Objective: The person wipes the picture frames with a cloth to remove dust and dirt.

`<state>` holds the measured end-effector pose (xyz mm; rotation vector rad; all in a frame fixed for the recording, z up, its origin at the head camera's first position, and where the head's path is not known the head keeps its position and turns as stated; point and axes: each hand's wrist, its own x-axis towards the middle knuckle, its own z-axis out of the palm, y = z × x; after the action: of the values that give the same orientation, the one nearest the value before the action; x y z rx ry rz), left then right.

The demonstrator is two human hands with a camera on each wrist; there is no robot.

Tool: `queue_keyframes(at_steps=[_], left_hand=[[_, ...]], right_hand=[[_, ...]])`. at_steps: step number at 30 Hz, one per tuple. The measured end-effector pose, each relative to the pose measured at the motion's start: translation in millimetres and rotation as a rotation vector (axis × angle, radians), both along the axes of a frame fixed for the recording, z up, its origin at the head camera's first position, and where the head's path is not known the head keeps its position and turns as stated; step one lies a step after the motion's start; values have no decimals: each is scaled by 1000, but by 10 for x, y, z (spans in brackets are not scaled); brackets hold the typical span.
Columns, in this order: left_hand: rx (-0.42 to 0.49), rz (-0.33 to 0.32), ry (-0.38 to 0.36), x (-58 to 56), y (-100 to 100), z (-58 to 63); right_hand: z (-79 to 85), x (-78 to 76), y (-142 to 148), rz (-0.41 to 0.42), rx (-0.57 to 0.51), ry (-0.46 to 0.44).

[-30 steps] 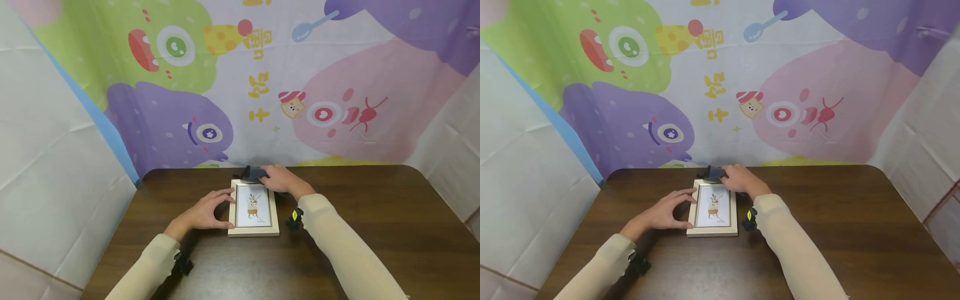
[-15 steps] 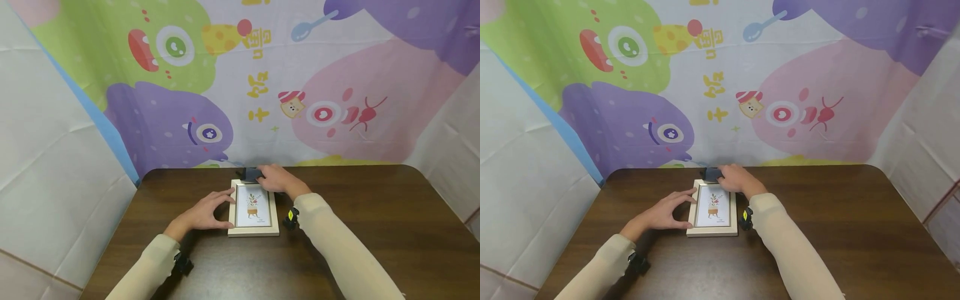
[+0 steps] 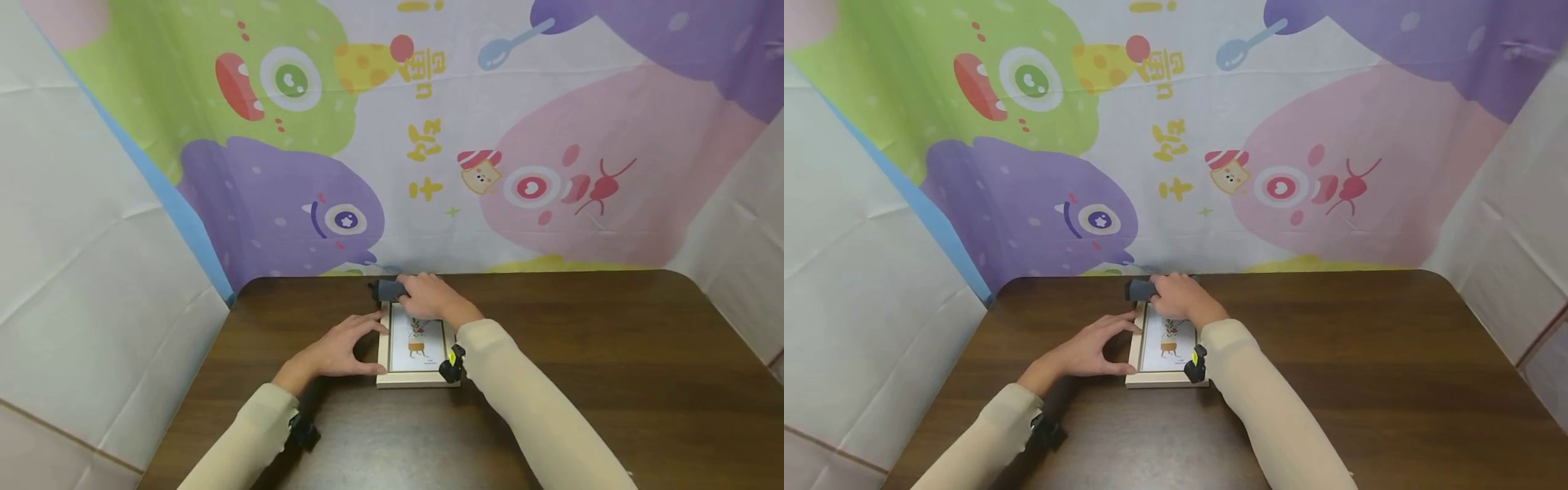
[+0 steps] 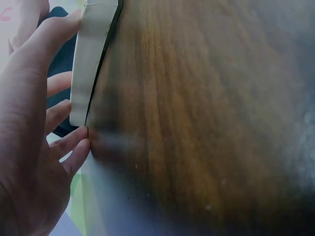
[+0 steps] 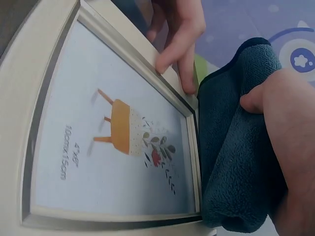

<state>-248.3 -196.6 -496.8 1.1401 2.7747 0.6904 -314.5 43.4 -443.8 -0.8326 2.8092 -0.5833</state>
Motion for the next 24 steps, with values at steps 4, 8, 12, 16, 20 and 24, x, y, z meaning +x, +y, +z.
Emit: queue_keyframes(at_steps=[4, 8, 12, 16, 20, 24], left_hand=[[3, -9, 14, 2, -8, -5], [11, -24, 27, -5, -4, -8], [7, -32, 27, -15, 9, -12], [0, -28, 17, -17, 15, -21], [-3, -25, 19, -15, 6, -27], [-1, -19, 29, -15, -8, -15]], right_hand=[[-3, -33, -17, -10, 13, -3], [0, -88, -40, -17, 23, -11], [-9, -157, -72, -30, 12, -24], [-42, -211, -91, -52, -49, -22], [-90, -238, -100, -51, -92, -22], [-98, -256, -107, -53, -82, -49]])
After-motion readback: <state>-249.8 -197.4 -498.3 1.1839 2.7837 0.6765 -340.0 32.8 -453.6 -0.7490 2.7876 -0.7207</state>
